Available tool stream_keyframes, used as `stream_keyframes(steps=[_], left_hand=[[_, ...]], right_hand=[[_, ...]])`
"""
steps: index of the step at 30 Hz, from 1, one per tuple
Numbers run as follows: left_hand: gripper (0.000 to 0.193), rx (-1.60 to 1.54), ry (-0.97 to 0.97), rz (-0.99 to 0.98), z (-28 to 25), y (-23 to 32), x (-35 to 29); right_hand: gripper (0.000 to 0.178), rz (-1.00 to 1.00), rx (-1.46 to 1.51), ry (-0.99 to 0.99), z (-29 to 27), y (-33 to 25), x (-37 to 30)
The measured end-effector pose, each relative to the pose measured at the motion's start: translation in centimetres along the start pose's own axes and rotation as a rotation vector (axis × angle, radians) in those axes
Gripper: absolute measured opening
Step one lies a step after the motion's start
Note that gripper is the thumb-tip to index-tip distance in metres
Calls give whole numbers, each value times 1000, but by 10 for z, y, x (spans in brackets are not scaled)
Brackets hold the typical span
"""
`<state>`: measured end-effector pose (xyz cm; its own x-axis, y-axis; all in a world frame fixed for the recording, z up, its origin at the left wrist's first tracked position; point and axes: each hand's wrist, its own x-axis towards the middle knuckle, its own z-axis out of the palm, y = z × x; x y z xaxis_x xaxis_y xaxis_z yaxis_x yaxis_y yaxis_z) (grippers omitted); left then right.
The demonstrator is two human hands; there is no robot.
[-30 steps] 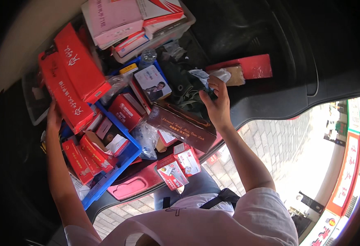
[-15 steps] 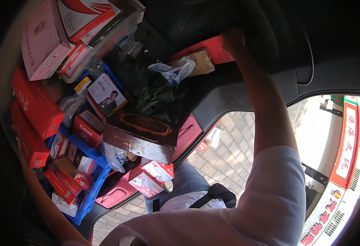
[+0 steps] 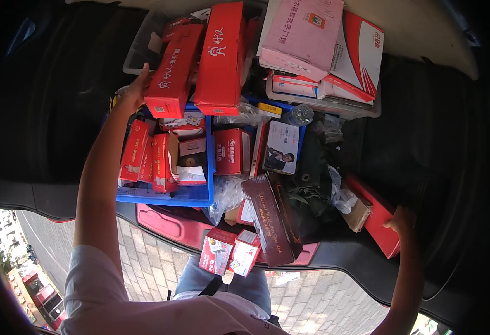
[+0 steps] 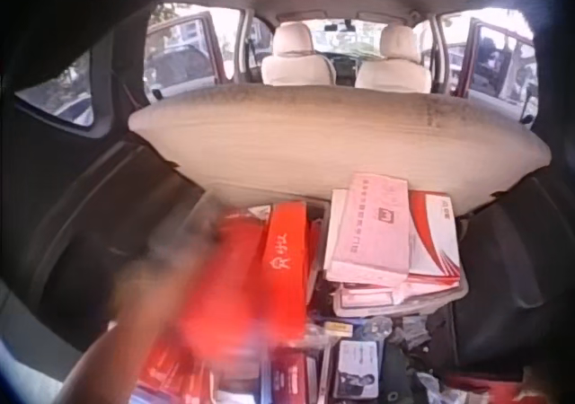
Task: The person organizes various items in the trunk of a red car. They move red boxes, blue crates, and plastic bags, then retrieve a small plastic bag containing keys and place it inside the car's passenger seat area before returning to the trunk to continue sorting.
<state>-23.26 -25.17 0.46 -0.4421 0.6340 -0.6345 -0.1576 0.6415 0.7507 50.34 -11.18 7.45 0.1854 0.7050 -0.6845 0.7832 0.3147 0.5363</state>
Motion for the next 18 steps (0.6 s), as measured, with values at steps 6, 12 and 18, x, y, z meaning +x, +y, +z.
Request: stream_keyframes(steps=[6,12,18], left_hand=[[62,163,179,143,-27,-21,24],[47,802,511,516,-66,-51,74],[81,283,100,325,-44,-13,124]], right_hand=[[64,149,91,299,-95,-8,-195],[64,-19,183,664,-225,-50,-350],[58,-298,169,1118,-341,-225,-307]])
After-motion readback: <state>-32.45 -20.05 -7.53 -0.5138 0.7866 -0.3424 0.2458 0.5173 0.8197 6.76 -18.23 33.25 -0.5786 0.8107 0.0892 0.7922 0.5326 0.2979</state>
